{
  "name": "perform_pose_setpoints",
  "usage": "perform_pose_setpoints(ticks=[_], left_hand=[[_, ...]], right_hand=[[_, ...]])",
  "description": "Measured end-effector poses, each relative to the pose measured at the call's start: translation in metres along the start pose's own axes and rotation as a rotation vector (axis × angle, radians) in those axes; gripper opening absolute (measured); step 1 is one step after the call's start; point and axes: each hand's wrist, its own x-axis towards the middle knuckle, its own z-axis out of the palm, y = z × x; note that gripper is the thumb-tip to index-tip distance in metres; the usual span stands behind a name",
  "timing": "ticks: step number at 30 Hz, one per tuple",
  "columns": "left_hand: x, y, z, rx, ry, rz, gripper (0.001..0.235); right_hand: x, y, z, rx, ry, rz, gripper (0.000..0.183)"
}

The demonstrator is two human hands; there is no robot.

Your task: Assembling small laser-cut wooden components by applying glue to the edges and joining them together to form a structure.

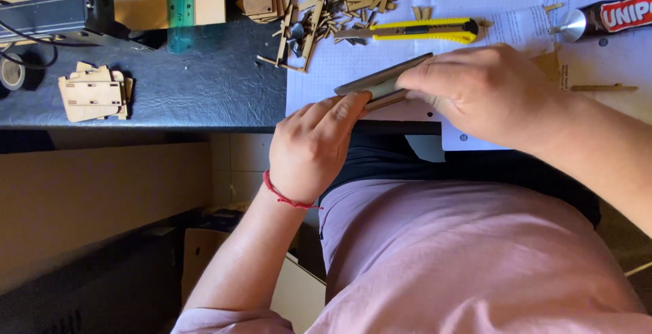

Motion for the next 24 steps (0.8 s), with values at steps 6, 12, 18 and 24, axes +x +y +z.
perform_pose_setpoints(ticks=[6, 12, 18, 24], left_hand=[[-0.009, -0.004, 0.011, -0.034, 0.066, -0.004, 0.025], [-0.010, -0.003, 0.016, -0.084, 0.093, -0.028, 0.025], [-0.010, -0.001, 0.018, -0.071, 0.129, -0.054, 0.023], [-0.012, -0.006, 0.023, -0.005, 0.131, -0.053, 0.021]], right_hand=[[0.000, 0.002, 0.002, -0.019, -0.011, 0.005, 0.024], [0.000, 0.000, 0.002, -0.018, 0.007, -0.025, 0.020], [-0.002, 0.002, 0.004, -0.041, 0.028, -0.008, 0.021], [-0.020, 0.000, -0.029, -0.054, 0.160, 0.102, 0.021]])
